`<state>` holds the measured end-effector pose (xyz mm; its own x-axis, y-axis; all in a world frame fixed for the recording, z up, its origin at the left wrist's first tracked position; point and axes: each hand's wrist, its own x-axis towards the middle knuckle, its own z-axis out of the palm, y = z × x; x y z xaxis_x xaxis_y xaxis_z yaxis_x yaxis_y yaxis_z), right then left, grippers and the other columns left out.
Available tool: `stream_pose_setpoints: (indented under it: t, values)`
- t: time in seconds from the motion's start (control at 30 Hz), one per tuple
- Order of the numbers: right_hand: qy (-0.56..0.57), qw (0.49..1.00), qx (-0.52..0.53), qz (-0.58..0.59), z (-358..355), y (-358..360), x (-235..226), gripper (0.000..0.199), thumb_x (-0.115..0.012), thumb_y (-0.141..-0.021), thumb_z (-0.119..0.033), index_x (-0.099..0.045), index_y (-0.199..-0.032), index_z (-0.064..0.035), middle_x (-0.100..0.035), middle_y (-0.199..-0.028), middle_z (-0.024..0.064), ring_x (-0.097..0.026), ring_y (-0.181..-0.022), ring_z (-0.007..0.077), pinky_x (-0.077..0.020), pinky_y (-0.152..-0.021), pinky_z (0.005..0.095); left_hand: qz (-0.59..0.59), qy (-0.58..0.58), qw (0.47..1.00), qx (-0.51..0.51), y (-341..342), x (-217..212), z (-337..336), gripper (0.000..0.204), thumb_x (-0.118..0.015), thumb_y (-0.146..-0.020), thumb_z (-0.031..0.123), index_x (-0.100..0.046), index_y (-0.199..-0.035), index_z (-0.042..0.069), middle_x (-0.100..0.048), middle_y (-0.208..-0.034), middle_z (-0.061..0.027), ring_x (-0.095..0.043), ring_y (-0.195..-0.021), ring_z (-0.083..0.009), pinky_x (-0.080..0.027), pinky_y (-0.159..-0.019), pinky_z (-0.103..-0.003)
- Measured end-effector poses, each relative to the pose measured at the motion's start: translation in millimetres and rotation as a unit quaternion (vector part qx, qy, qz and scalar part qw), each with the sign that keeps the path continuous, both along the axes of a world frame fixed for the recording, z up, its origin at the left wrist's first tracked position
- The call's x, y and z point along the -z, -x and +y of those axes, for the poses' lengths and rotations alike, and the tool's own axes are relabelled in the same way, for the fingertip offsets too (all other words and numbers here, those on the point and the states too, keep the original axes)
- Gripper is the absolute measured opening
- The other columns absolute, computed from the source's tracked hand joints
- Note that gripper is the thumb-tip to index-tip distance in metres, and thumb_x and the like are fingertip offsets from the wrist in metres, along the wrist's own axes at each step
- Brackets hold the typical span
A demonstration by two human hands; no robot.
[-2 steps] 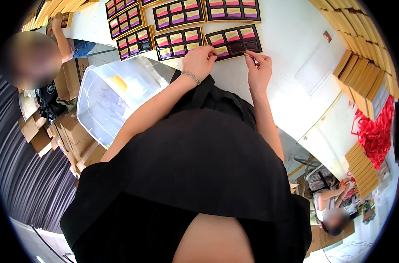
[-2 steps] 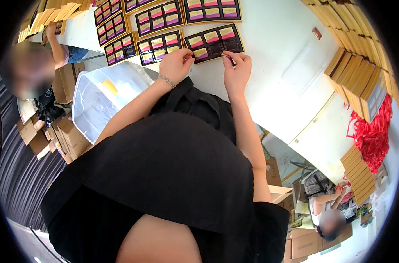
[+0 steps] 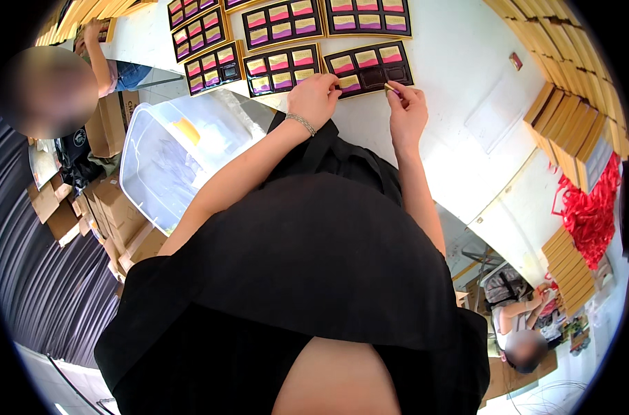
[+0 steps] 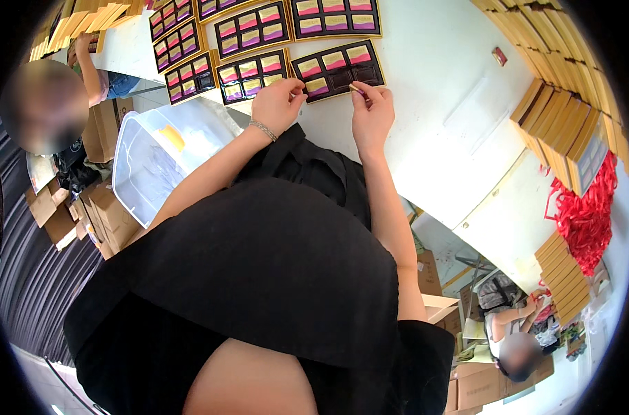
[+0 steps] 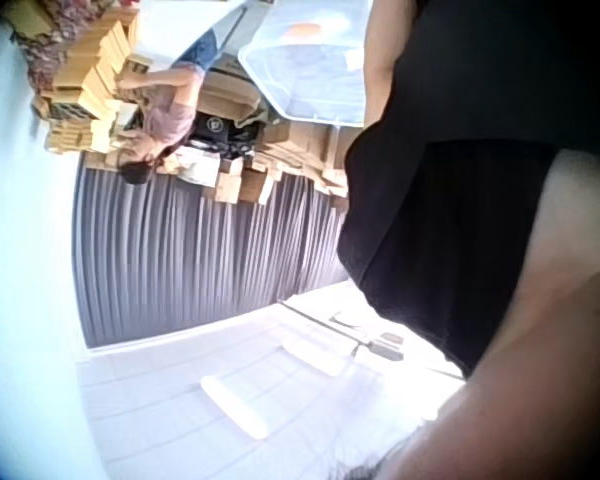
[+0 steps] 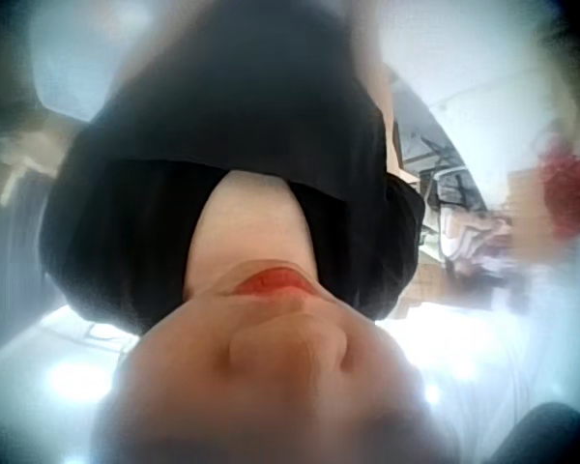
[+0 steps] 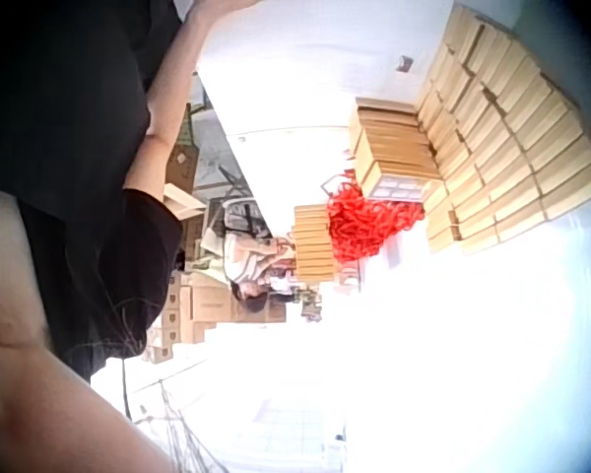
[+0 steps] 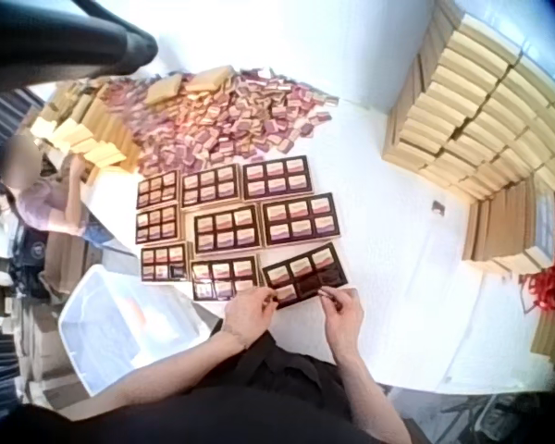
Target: The person places small wrapped chocolate pieces into compartmentalized trays and then covers them with clear plastic lids. The person stacks the completed trays on the table.
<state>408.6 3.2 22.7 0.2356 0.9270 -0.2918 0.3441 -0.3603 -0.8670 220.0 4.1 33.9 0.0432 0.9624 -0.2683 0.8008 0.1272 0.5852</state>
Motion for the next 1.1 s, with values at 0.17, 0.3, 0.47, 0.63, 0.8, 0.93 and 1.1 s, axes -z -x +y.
stream_pose_setpoints:
  t: [0.17,0.3,0.47,0.63,0.8,0.93,1.1]
  values:
    - [0.040,0.988,0.050,0.144,8,16,25,0.018,-0.060,-0.085,-0.002,-0.058,-0.101,0.0026,-0.063,-0.081,0.0080,-0.063,-0.065,0.0137,-0.0512,-0.060,0.0269,0.055,0.009,0.996,0.076,-7,-2,2,0.026,-0.071,-0.076,0.025,-0.062,-0.096,0.010,-0.061,-0.092,-0.0069,-0.060,-0.093,-0.0261,-0.051,-0.074,-0.039]
    - [-0.013,0.998,-0.046,-0.048,6,23,12,0.023,-0.062,-0.084,-0.006,-0.057,-0.105,0.0022,-0.061,-0.097,0.0142,-0.064,-0.077,0.0224,-0.0514,-0.069,0.0337,0.074,-0.030,0.991,0.110,-9,-2,-1,0.028,-0.072,-0.074,0.022,-0.062,-0.097,0.008,-0.060,-0.096,-0.0067,-0.058,-0.098,-0.0248,-0.051,-0.076,-0.038]
    - [-0.232,0.903,-0.210,-0.295,-10,8,39,0.036,-0.063,-0.082,-0.012,-0.058,-0.116,-0.0043,-0.049,-0.131,0.0129,-0.054,-0.110,0.0310,-0.0454,-0.088,0.0425,0.106,-0.154,0.961,0.206,-5,12,-4,0.040,-0.070,-0.072,0.019,-0.060,-0.109,0.007,-0.055,-0.122,-0.0052,-0.049,-0.117,-0.0238,-0.044,-0.094,-0.039]
    - [-0.175,0.852,-0.302,-0.390,-23,6,31,0.052,-0.063,-0.084,-0.024,-0.049,-0.132,-0.0094,-0.041,-0.143,0.0026,-0.031,-0.135,0.0304,-0.0219,-0.106,0.0563,0.171,-0.115,0.941,0.267,-9,14,-7,0.064,-0.072,-0.072,0.019,-0.048,-0.131,0.007,-0.037,-0.146,-0.0072,-0.032,-0.136,-0.0233,-0.033,-0.107,-0.043]
    - [-0.172,0.846,-0.315,-0.393,-20,9,27,0.064,-0.064,-0.081,-0.031,-0.043,-0.138,-0.0119,-0.033,-0.149,-0.0011,-0.024,-0.139,0.0300,-0.0120,-0.109,0.0614,0.154,-0.099,0.951,0.250,-7,19,-8,0.054,-0.059,-0.081,0.016,-0.046,-0.132,0.005,-0.038,-0.145,-0.0093,-0.032,-0.136,-0.0247,-0.030,-0.107,-0.048]
    - [-0.148,0.839,-0.342,-0.396,-16,5,30,0.062,-0.061,-0.084,-0.034,-0.042,-0.139,-0.0123,-0.034,-0.148,-0.0019,-0.024,-0.139,0.0282,-0.0108,-0.107,0.0649,0.159,-0.103,0.944,0.268,-9,22,-6,0.049,-0.052,-0.086,0.014,-0.045,-0.134,0.008,-0.036,-0.147,-0.0069,-0.030,-0.138,-0.0226,-0.030,-0.107,-0.049]
    - [-0.169,0.830,-0.360,-0.392,-14,6,32,0.061,-0.060,-0.085,-0.032,-0.041,-0.138,-0.0066,-0.036,-0.147,0.0043,-0.028,-0.138,0.0220,-0.0109,-0.109,0.0629,0.177,-0.101,0.938,0.280,-5,28,-1,0.049,-0.050,-0.085,0.011,-0.045,-0.133,0.008,-0.037,-0.146,-0.0058,-0.032,-0.137,-0.0214,-0.031,-0.107,-0.048]
